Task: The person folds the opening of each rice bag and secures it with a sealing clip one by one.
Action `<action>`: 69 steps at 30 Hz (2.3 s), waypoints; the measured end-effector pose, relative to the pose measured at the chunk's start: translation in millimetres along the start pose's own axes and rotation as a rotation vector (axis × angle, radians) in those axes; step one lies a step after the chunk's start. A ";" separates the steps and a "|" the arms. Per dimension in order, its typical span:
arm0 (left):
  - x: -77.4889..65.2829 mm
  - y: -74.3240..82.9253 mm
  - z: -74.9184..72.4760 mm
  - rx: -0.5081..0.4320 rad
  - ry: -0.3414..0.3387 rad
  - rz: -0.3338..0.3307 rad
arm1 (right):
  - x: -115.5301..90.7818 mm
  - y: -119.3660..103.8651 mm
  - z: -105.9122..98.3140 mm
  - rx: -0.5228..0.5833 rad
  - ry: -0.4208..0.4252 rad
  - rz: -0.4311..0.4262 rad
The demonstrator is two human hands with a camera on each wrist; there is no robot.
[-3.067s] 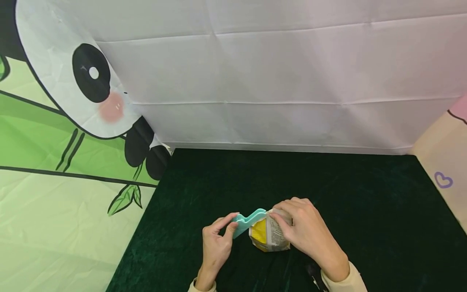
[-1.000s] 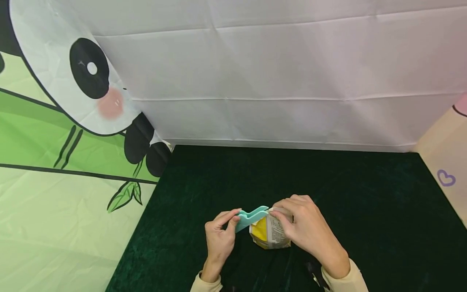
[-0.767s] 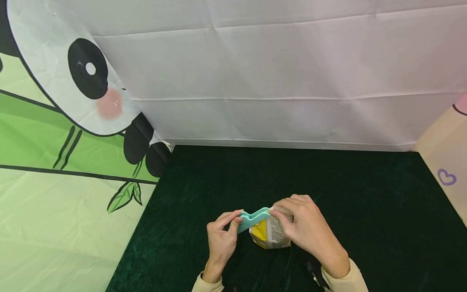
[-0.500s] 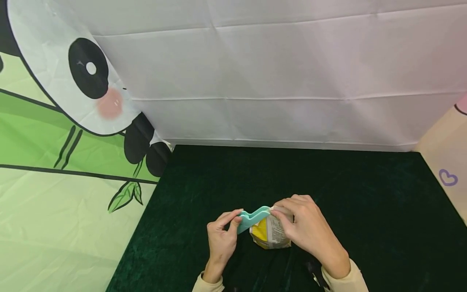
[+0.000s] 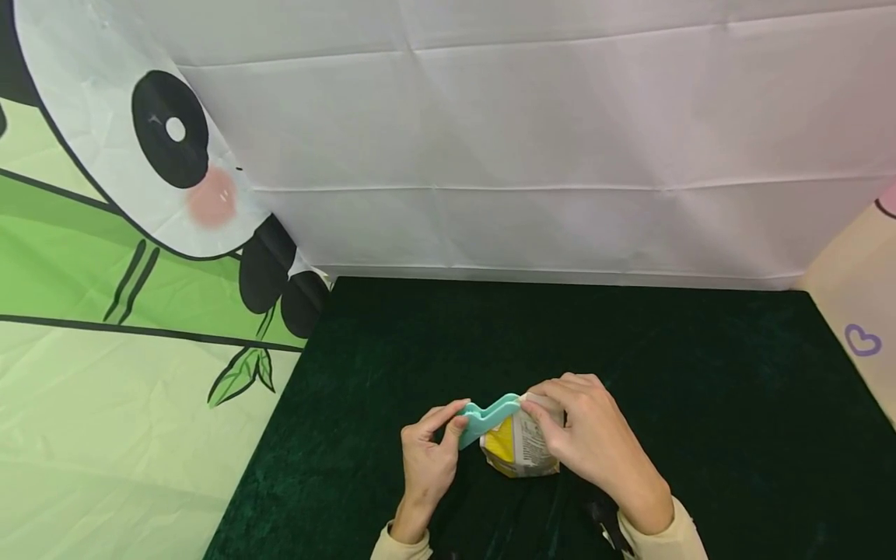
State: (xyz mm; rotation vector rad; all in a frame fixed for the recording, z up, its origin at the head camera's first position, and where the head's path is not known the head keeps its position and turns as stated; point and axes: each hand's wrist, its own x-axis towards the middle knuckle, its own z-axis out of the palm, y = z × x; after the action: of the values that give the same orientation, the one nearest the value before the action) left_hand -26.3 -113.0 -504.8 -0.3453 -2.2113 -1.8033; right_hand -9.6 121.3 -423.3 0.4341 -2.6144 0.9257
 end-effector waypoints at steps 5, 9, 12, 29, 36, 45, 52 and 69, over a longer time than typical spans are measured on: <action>2.1 1.6 -2.9 -0.005 -0.056 -0.023 | 0.6 0.2 -0.9 -0.002 -0.007 0.009; 3.2 1.4 -4.4 0.001 -0.084 -0.039 | 0.9 0.6 -0.9 -0.004 -0.001 0.003; 3.9 2.3 -5.4 0.008 -0.104 -0.043 | 1.2 1.1 -0.8 -0.006 0.006 -0.001; 4.4 6.0 -9.9 -0.021 -0.168 -0.101 | -2.7 9.5 2.3 0.033 0.011 0.031; 4.4 4.5 -10.3 -0.005 -0.166 -0.075 | -7.8 12.5 1.6 0.062 0.016 0.068; 4.0 8.0 -12.7 0.007 -0.182 -0.087 | -22.5 21.4 1.6 0.085 -0.033 0.170; 4.3 8.7 -14.7 0.018 -0.205 -0.110 | -35.4 31.2 1.5 0.162 -0.082 0.204; 4.6 8.3 -16.8 0.015 -0.231 -0.135 | -49.6 46.3 18.3 0.220 -0.210 0.288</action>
State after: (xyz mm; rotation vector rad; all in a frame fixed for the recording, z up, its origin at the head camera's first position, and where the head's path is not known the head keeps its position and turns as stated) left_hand -26.9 -127.7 -492.4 -0.4303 -2.4564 -1.8987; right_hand 13.2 152.3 -482.1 0.2194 -2.8267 1.3356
